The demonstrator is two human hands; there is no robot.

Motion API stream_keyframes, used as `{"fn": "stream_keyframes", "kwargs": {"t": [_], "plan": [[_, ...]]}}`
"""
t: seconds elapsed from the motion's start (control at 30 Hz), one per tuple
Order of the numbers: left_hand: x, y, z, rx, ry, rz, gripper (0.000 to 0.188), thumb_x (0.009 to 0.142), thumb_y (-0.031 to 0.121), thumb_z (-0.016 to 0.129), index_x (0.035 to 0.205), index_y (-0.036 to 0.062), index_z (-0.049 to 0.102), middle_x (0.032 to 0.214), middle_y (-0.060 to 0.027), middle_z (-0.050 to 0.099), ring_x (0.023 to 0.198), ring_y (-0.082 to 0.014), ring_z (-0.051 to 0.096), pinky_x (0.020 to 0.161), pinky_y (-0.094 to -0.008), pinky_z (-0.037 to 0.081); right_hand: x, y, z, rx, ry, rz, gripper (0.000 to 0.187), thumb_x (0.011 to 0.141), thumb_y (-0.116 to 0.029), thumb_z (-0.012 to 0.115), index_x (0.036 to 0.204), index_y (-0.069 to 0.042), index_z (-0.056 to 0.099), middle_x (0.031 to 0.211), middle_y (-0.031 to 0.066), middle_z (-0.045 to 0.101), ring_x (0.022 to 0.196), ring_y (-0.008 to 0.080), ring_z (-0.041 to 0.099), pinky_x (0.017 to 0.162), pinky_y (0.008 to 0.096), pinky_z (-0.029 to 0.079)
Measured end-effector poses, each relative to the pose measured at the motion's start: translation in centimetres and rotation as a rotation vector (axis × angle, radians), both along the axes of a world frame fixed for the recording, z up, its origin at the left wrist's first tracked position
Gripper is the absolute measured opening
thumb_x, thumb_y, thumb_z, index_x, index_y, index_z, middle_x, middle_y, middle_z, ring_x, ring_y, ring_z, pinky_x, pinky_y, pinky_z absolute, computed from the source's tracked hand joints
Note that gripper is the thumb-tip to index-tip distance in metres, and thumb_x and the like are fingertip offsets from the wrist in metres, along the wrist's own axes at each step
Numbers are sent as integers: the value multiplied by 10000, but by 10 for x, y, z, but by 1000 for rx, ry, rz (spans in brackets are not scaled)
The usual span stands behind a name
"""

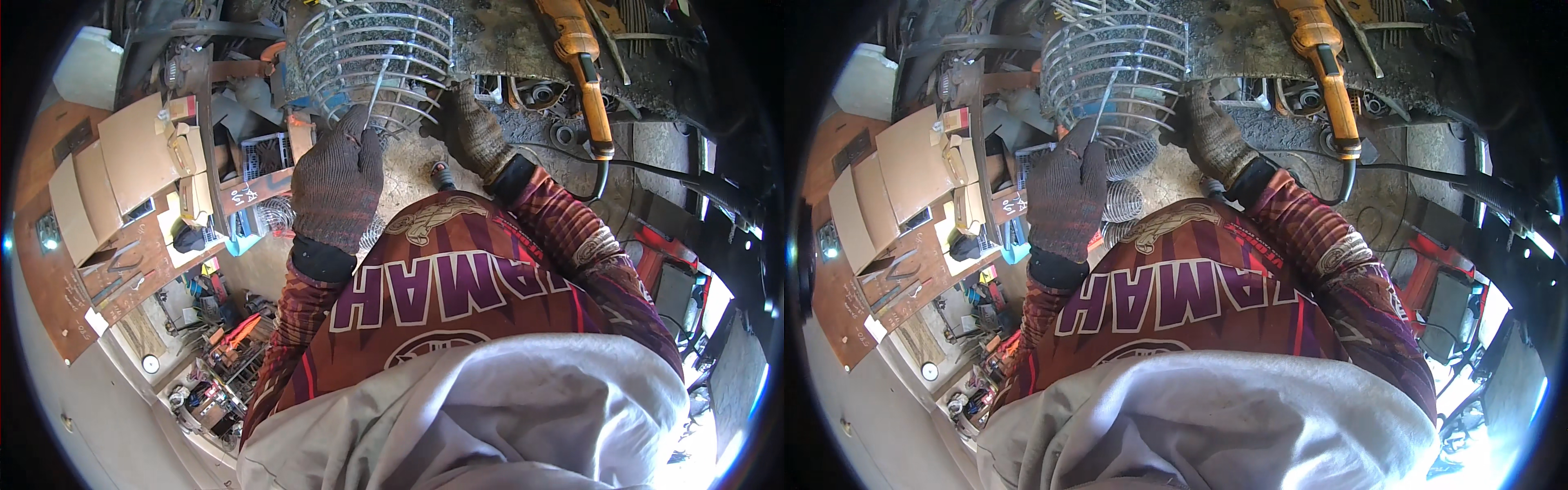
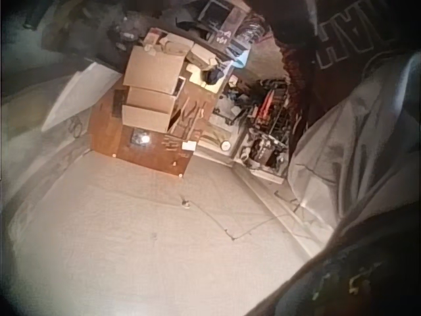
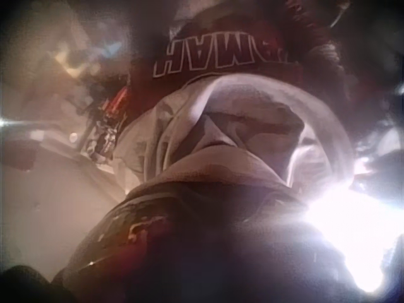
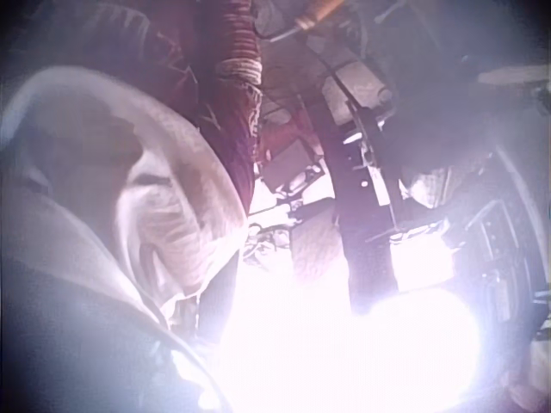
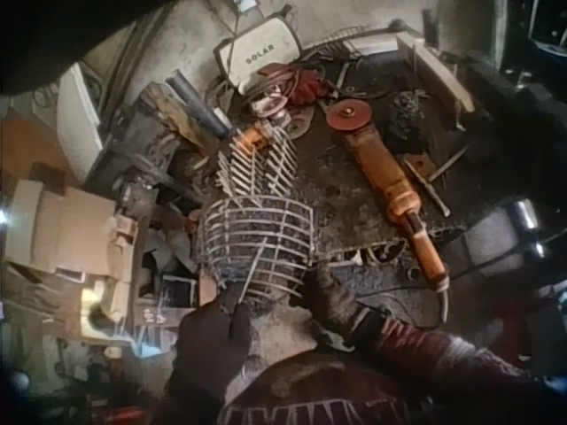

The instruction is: The person uses a welding tool to fuse a metal rod onto a spherical wire frame cage, repeating the process at multiple points.

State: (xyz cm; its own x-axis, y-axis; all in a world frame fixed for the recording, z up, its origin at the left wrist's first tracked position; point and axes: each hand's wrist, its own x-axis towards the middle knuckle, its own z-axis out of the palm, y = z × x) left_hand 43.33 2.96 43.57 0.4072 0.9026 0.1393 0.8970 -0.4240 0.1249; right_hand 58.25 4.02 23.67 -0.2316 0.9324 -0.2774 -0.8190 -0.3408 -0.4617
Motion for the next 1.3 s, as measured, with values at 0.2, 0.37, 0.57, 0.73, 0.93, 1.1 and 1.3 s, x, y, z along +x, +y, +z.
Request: {"fn": "stream_keyframes", "kwargs": {"t": [0.2, 0.37, 0.57, 0.73, 0.93, 1.1, 1.3], "plan": [[0, 2, -1, -35, -29, -2, 276, 910, 168, 636, 1162, 56, 651, 943, -207, 689, 791, -371, 686, 685, -441, 554, 3, -5, -17, 126, -254, 56, 523, 1090, -396, 299, 1433, -4, 353, 1384, 150, 511, 1215, 284, 554, 1001, 413, 478], [-3, 0, -5, -21, -26, -11, 289, 910, 160, 627, 1175, 47, 631, 902, -205, 673, 774, -369, 674, 669, -448, 547, 10, -13, -1, 401, -782, 105, 462, 1086, -316, 373, 1410, 13, 386, 1313, 144, 574, 1153, 271, 603, 984, 395, 490], [-4, 2, -4, 6, 52, -51, 308, 907, 212, 636, 1178, 65, 626, 776, -165, 645, 699, -340, 654, 630, -444, 536, 8, -9, -2, 430, -892, 38, 338, 1004, -151, 539, 1283, -11, 409, 1166, 115, 645, 1033, 241, 655, 872, 351, 542], [-1, -5, 3, 23, -38, 14, 335, 917, 266, 616, 1189, 70, 602, 745, -128, 640, 659, -324, 652, 595, -440, 533, 8, -3, -24, 543, -1355, -53, 401, 915, -166, 692, 1194, -14, 448, 1021, 112, 669, 922, 267, 660, 800, 380, 533], [-10, -16, 13, -90, 171, 11, 495, 896, 189, 567, 1362, 38, 499, 758, -101, 652, 619, -276, 664, 499, -426, 514, 19, -12, -8, 845, -1705, -50, 417, 986, -378, 578, 1196, -24, 510, 1018, 94, 640, 897, 259, 637, 791, 399, 525], [-16, -12, 1, -24, 12, -8, 417, 886, 196, 564, 1262, 15, 582, 704, -73, 654, 576, -253, 666, 467, -403, 500, 7, -10, -18, 231, -826, -33, 526, 1019, -546, 423, 1248, -86, 535, 1073, 82, 625, 902, 238, 610, 814, 403, 513], [-15, -8, -22, 99, -152, -71, 385, 873, 225, 580, 1196, 17, 620, 672, -45, 622, 530, -244, 627, 453, -413, 486, 7, -10, 9, -154, -150, -119, 592, 1016, -594, 381, 1184, -67, 595, 1051, 101, 662, 853, 208, 613, 816, 382, 523]]}}
